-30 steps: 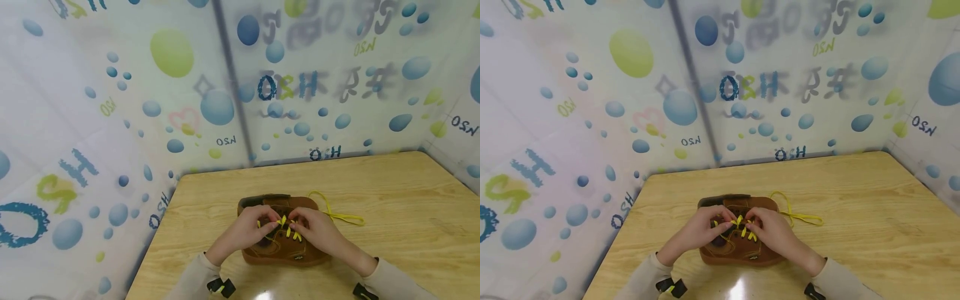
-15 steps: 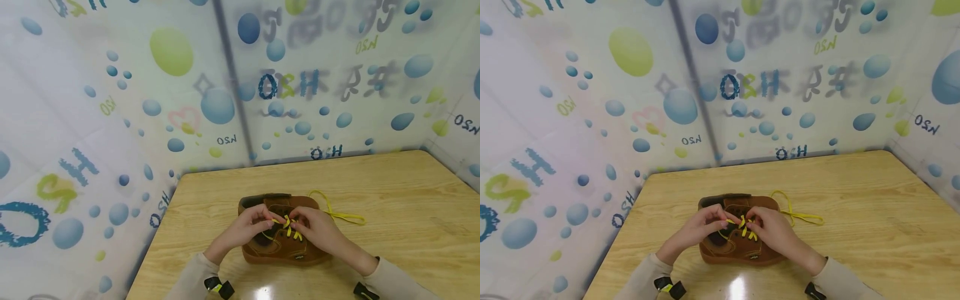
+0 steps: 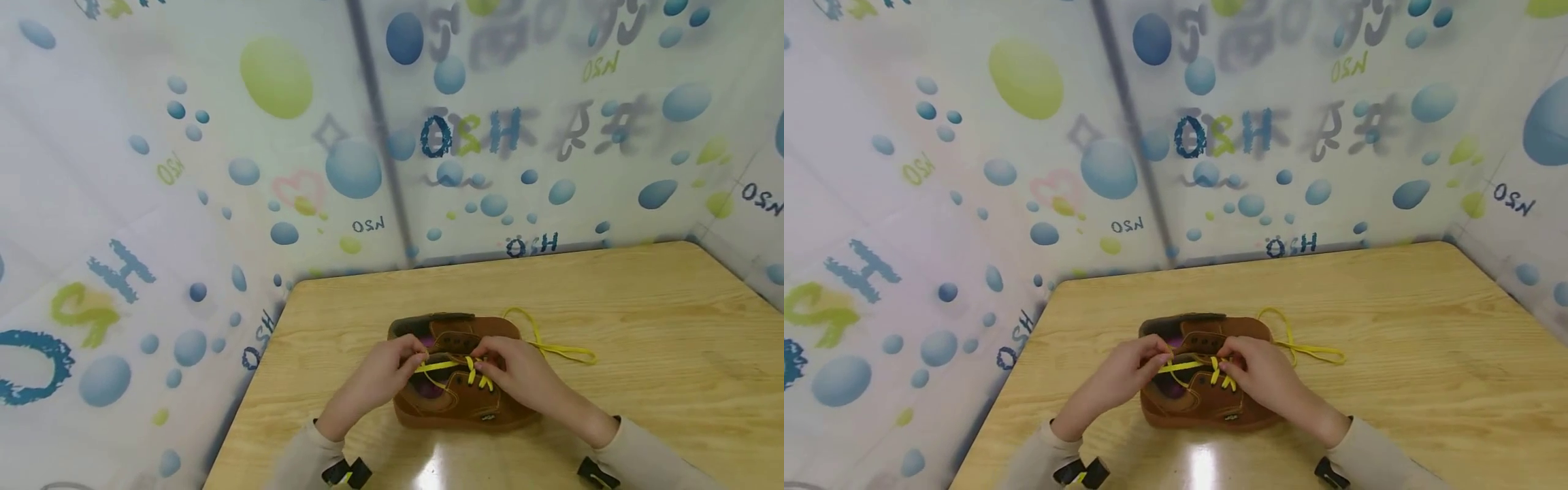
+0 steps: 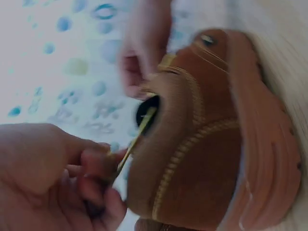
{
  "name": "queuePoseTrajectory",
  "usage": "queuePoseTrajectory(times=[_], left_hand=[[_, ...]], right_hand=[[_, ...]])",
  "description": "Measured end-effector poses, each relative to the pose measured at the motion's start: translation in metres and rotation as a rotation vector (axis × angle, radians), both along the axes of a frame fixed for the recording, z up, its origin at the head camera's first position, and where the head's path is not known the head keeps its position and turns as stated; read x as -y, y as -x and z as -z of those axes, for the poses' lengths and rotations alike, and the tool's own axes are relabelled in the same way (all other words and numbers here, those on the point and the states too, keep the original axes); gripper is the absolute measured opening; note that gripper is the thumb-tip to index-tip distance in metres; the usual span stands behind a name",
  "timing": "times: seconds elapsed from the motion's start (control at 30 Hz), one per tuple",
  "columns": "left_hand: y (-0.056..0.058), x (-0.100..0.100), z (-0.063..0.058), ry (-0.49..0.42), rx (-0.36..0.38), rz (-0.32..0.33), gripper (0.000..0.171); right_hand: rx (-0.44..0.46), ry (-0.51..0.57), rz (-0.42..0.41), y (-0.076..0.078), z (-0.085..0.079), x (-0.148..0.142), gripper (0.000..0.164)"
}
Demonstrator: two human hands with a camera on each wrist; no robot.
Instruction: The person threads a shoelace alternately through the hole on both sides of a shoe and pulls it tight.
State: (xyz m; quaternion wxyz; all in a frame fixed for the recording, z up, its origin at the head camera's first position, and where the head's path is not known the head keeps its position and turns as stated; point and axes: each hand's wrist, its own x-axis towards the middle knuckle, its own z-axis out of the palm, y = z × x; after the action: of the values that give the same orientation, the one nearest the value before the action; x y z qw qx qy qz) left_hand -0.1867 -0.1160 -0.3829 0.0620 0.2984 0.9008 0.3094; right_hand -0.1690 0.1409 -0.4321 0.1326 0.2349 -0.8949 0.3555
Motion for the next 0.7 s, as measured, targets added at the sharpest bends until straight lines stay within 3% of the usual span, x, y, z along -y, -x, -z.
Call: queuePoseTrajectory(times=[0.1, 0.2, 0.43, 0.6, 0.7], left_hand=[[0.003, -0.013, 0.004, 0.213, -0.175, -0.021, 0.019], [0.004, -0.019, 0.004, 0.277, -0.267, 0.024, 0.018], [0.003, 0.000, -0.010, 0.001, -0.022, 0.036, 0.027], [0.006, 0.000, -0.012, -0.094, -0.021, 0.084, 0.031], [0.008, -0.004, -0.010, -0.207, 0.073, 0.166, 0.034]], right_hand=[[0.013, -0.002, -0.017, 0.000, 0.000, -0.001, 0.005], [0.019, -0.010, -0.012, 0.000, 0.000, -0.002, 0.006], [0.007, -0.077, 0.029, -0.001, 0.000, 0.001, 0.004], [0.005, -0.068, 0.021, -0.001, -0.001, 0.001, 0.004], [0.014, -0.057, 0.015, -0.002, -0.002, 0.000, 0.004]])
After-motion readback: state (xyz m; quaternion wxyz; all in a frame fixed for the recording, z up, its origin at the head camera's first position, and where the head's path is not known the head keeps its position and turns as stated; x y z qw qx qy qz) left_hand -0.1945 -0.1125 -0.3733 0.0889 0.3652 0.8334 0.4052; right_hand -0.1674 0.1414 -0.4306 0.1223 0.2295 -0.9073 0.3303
